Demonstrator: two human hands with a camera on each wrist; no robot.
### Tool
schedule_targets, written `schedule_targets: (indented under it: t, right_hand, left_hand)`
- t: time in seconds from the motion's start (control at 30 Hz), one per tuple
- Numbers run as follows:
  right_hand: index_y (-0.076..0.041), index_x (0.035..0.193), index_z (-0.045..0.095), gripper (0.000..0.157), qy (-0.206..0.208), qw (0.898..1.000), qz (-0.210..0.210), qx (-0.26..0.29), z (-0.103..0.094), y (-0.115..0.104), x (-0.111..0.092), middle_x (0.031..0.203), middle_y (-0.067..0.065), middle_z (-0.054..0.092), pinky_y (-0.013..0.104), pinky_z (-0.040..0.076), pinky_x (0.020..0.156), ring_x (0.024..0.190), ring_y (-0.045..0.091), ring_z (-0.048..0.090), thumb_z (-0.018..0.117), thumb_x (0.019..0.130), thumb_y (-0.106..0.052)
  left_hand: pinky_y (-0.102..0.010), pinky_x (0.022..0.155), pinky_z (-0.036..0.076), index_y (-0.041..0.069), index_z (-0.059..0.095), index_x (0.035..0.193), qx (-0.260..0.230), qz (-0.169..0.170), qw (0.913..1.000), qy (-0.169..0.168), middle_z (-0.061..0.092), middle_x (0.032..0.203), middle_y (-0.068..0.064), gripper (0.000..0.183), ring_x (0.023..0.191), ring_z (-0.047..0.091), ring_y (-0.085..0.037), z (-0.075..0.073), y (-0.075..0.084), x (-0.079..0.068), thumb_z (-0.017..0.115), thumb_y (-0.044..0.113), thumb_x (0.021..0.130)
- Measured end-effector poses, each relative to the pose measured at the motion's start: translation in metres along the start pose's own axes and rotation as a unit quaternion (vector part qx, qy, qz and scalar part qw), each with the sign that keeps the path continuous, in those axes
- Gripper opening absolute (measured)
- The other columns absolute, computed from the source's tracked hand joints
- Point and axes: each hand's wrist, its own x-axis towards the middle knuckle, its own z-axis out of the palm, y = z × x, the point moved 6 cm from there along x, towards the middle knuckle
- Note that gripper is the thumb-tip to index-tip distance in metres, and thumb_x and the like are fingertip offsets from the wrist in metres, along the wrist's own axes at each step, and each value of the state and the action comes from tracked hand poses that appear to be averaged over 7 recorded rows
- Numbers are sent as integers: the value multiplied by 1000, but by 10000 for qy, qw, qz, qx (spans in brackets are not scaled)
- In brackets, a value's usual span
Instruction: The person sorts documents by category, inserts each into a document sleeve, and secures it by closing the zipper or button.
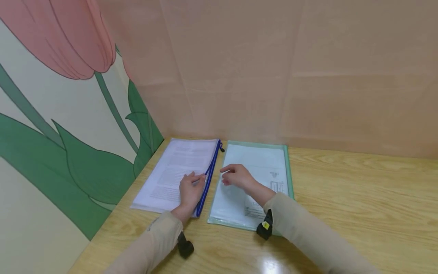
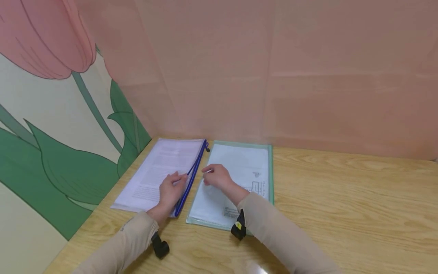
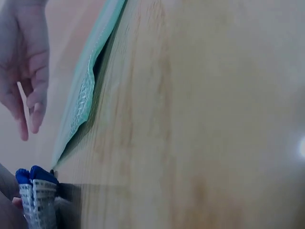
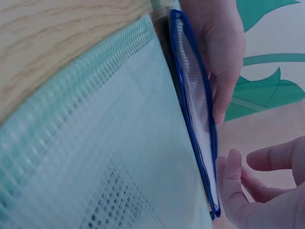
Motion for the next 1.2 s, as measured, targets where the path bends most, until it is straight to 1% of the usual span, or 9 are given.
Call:
schedule_targets:
  t: [0.2, 0.43, 0.53, 0.6, 0.7, 0.8, 0.9, 1.1, 1.2]
  right_hand:
    - [6, 119, 62, 31, -97, 9998, 82, -136, -3, 1, 5, 103, 21, 67, 36, 56, 81, 80, 19, 69, 55, 91, -6]
    - [8, 123, 58, 33, -184, 9993, 331, 56, -14, -2, 18, 121, 25, 62, 40, 51, 94, 105, 33, 64, 52, 95, -7]
    - [9, 124, 57, 34, -125, 9991, 343, 224, -20, -3, 27, 123, 27, 60, 39, 51, 95, 108, 35, 62, 51, 95, -7]
    - [10, 124, 57, 35, -31, 9986, 359, 382, -24, -2, 34, 123, 28, 60, 37, 52, 94, 108, 35, 62, 52, 95, -7]
    - [11, 123, 58, 35, 161, 9970, 407, 643, -29, 2, 43, 123, 28, 60, 34, 52, 92, 108, 34, 63, 54, 94, -9]
    - [10, 122, 59, 35, 440, 9945, 509, 805, -33, 7, 51, 124, 26, 61, 34, 52, 93, 109, 32, 63, 57, 93, -9]
    - [10, 122, 60, 35, 668, 9917, 598, 926, -36, 10, 58, 126, 24, 61, 35, 51, 95, 112, 32, 61, 60, 92, -10]
    - [1, 123, 63, 36, 887, 9868, 1007, 901, -42, 19, 76, 129, 16, 61, 34, 47, 98, 109, 23, 60, 63, 91, -16]
    - [-2, 122, 64, 35, 1045, 9844, 1064, 938, -44, 21, 85, 128, 14, 62, 32, 48, 94, 106, 21, 60, 65, 89, -15]
  left_hand:
    - [-60, 112, 21, -4, 74, 93, 296, 116, 9994, -127, 58, 122, -34, 16, 127, 41, -54, 2, 4, -3, 69, 9, 84]
    - [-51, 115, 24, -1, 75, 94, 640, 98, 9960, -618, 60, 121, -31, 16, 126, 47, -46, 1, 11, 5, 67, 8, 83]
    - [-50, 113, 28, 0, 75, 99, 770, 374, 9927, -849, 59, 124, -30, 19, 126, 48, -45, -3, 21, 16, 65, 9, 84]
    - [-51, 111, 30, -1, 73, 103, 855, 729, 9892, -938, 57, 127, -30, 22, 127, 46, -46, -5, 30, 25, 64, 9, 85]
    - [-51, 109, 33, -1, 71, 108, 1164, 1523, 9765, -988, 56, 130, -29, 25, 127, 45, -46, -3, 41, 38, 63, 9, 88]
    - [-50, 110, 33, 2, 68, 117, 1514, 2179, 9562, -1236, 53, 135, -26, 28, 131, 43, -43, 5, 47, 49, 60, 12, 92]
    - [-50, 112, 30, 4, 63, 126, 1695, 2510, 9398, -1583, 49, 140, -24, 33, 134, 41, -40, 16, 47, 58, 56, 15, 95]
    - [-53, 114, 25, 4, 53, 136, 2039, 2567, 9238, -1976, 44, 144, -25, 40, 135, 37, -42, 35, 39, 75, 50, 18, 98]
    - [-53, 116, 20, 7, 46, 142, 2357, 2245, 9188, -2232, 38, 148, -23, 44, 139, 32, -41, 44, 33, 83, 46, 21, 100]
